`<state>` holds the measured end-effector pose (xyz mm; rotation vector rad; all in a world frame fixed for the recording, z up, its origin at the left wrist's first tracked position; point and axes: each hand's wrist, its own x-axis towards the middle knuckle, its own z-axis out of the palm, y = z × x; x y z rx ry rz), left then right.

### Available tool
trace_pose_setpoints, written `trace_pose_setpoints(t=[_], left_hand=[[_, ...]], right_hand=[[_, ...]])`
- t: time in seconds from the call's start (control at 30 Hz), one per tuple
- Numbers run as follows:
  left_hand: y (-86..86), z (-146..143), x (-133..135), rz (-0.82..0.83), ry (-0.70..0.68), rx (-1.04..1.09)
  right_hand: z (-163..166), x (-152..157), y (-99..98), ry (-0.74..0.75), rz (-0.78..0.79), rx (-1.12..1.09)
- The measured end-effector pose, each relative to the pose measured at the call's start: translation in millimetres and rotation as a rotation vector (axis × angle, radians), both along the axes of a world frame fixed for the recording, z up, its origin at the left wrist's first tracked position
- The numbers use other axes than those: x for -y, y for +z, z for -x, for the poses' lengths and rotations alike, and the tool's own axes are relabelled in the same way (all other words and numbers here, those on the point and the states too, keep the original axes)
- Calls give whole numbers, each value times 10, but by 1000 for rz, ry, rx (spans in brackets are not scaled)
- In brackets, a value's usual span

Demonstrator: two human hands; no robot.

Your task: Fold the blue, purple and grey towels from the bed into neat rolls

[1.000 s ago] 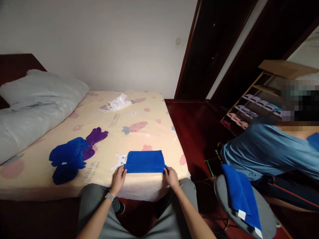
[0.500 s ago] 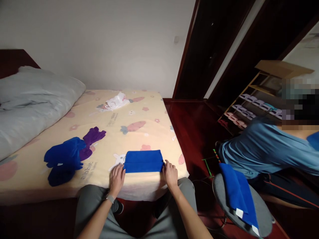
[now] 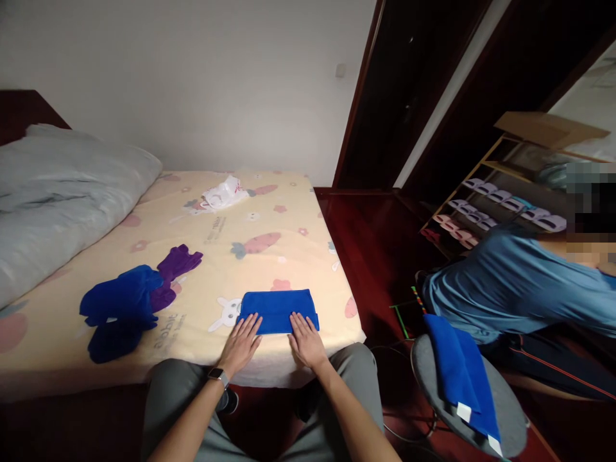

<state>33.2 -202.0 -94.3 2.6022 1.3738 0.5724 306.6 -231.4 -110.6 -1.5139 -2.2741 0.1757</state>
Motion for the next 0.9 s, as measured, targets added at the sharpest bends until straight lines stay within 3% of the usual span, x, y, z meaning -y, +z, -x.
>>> trace_pose_setpoints(t=[0.23, 0.4, 0.53, 0.73, 0.9], left_hand=[[-1, 365, -103, 59, -32, -21], [-9, 346, -218, 111, -10, 48], [80, 345, -261, 120, 62, 173], [269, 447, -105, 176, 78, 198], [122, 516, 10, 281, 126, 276]], right_hand=[[-537, -16, -88, 26, 50, -58], [-516, -115, -60, -66, 10, -94], [-517, -148, 56, -153, 32, -130], [-657, -21, 269, -93, 156, -116], [-682, 99, 271, -91, 261, -230]])
